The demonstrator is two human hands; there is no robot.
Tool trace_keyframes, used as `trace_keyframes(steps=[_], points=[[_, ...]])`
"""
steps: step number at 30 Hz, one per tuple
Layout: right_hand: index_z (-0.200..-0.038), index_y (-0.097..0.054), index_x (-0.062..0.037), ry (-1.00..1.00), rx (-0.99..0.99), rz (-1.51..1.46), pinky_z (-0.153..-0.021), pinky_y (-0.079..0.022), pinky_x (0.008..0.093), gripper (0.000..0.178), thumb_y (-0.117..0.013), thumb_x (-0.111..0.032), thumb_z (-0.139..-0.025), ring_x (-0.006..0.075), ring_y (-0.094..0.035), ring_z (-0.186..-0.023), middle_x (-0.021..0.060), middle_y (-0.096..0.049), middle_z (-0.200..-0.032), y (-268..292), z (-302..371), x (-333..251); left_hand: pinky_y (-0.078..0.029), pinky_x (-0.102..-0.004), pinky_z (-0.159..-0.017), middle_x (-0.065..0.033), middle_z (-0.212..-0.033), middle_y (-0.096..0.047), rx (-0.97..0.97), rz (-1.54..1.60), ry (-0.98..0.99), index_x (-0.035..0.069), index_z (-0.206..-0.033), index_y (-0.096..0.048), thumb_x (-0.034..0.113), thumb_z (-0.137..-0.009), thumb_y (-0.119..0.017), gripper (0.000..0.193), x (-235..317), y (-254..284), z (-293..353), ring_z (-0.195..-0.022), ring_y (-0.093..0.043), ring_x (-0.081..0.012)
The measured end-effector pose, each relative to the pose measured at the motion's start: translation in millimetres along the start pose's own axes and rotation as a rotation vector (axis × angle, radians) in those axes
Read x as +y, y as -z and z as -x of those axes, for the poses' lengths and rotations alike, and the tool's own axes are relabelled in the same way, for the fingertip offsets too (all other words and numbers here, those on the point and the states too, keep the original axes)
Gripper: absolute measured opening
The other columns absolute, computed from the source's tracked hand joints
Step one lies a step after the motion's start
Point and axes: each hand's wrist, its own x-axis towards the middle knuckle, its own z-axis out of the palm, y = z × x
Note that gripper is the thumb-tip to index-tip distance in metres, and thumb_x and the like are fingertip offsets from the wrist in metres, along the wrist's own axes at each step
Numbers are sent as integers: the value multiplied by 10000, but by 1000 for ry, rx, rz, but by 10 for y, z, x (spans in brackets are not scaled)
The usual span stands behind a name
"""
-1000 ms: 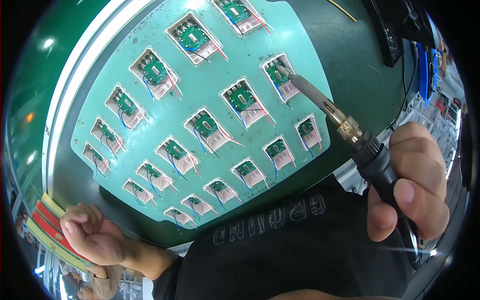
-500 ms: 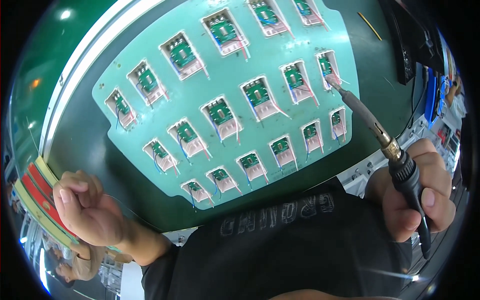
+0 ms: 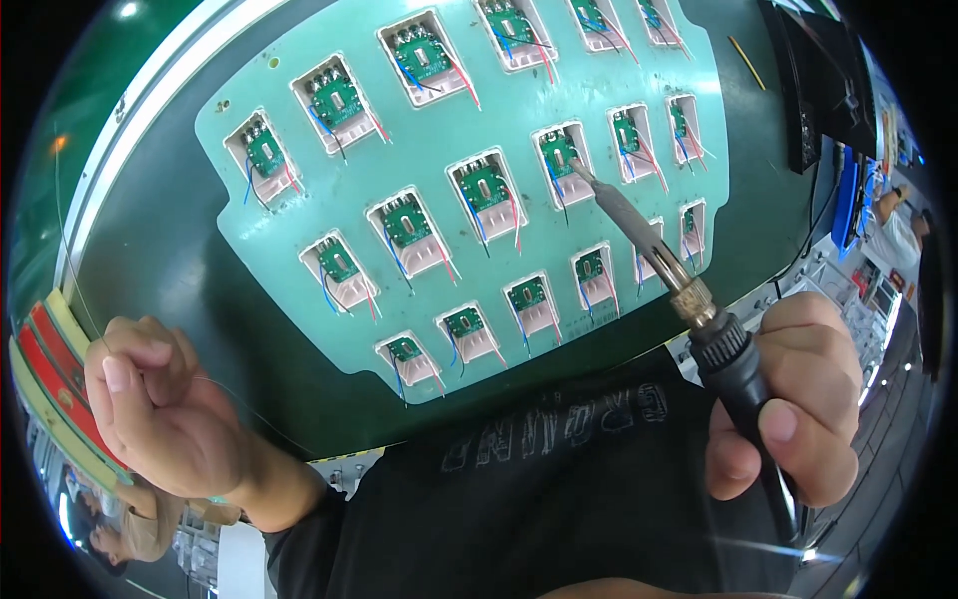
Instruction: Soldering electronic components onto printed circuit boards at an assembly station.
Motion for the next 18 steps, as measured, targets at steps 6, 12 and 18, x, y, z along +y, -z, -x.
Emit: trace_keyframes(steps=[6,12,18], points=[[-941,-398,5,30,-13,44,-356,-297,268,299,-513,-255,-847,151,-379,-442,113,-457,-656,-73,-105,-1,-198,-200,-451,-29,-622,-310,-14,-21,-3,-48,-709,-440,123,-852,-357,238,15,-16,13,-518,-257,-68],[-960,-416,3,-140,-185,72,-402,-338,292,294,-557,-211,-816,167,-403,-466,129,-481,-681,-52,-241,-137,-199,-201,-448,-30,-622,-310,-9,-25,-6,-45,-702,-440,123,-853,-361,239,21,-16,22,-520,-260,-70],[-971,-427,-4,-127,-134,69,-419,-354,303,291,-575,-182,-794,175,-410,-476,133,-486,-691,-73,-243,-155,-199,-202,-444,-32,-623,-318,-23,-2,-8,-48,-704,-443,119,-855,-365,238,17,3,23,-519,-262,-71]])
